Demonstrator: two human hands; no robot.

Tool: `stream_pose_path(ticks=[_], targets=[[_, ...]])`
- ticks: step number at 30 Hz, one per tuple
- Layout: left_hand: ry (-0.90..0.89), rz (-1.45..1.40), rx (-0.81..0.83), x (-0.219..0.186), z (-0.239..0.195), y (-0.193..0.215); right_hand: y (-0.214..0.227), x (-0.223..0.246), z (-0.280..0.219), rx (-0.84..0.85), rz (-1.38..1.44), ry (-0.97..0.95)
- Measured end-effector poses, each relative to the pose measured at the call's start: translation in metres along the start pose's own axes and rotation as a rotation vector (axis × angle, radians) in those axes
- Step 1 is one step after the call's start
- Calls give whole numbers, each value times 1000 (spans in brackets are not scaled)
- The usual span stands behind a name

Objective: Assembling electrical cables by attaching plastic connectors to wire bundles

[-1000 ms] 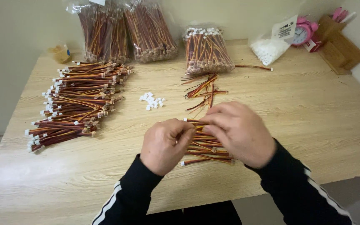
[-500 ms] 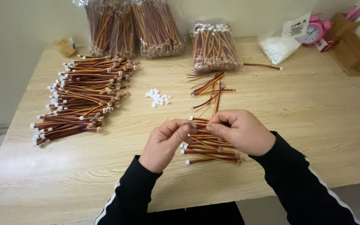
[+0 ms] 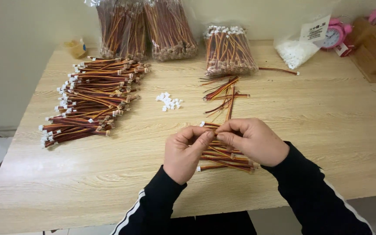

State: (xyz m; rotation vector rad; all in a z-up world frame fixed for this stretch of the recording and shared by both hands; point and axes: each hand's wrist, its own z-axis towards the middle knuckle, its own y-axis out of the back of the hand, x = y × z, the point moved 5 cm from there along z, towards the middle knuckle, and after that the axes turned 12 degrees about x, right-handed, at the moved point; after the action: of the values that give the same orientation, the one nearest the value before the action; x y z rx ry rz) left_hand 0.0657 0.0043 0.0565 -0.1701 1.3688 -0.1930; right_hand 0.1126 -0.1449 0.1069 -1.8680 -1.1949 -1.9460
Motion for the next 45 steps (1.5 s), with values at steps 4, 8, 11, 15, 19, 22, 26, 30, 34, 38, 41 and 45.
stream_pose_path(ticks=[4, 8, 11, 15, 19, 22, 26, 30, 34, 38, 41, 45], targets=[[-3, 28, -4, 6, -1, -1, -1, 6, -1, -9, -62, 2], [27, 83, 40, 15, -1, -2, 0, -1, 2, -1, -162, -52], [51, 115, 24, 13, -2, 1, -3, -11, 4, 6, -142, -105], [62, 163, -15, 14, 2, 9, -8, -40, 14, -16, 71, -122], [107, 263, 56, 28, 21, 26, -12, -69, 31, 5, 113, -130], [160, 545, 111, 32, 46, 56, -5, -66, 35, -40, 66, -146], [15, 1208, 2, 58, 93, 110, 0, -70, 43, -63, 93, -161], [-54, 1635, 64, 79, 124, 110, 2, -85, 50, -85, 176, -160], [-4, 1774, 162, 96, 134, 106, 8, -90, 51, -78, 134, -180], [-95, 1798, 201, 102, 132, 104, 10, -102, 54, -80, 155, -163], [-180, 1826, 157, 104, 130, 105, 10, -103, 53, -89, 174, -154], [-235, 1762, 56, 112, 130, 113, 9, -107, 49, -103, 214, -127]])
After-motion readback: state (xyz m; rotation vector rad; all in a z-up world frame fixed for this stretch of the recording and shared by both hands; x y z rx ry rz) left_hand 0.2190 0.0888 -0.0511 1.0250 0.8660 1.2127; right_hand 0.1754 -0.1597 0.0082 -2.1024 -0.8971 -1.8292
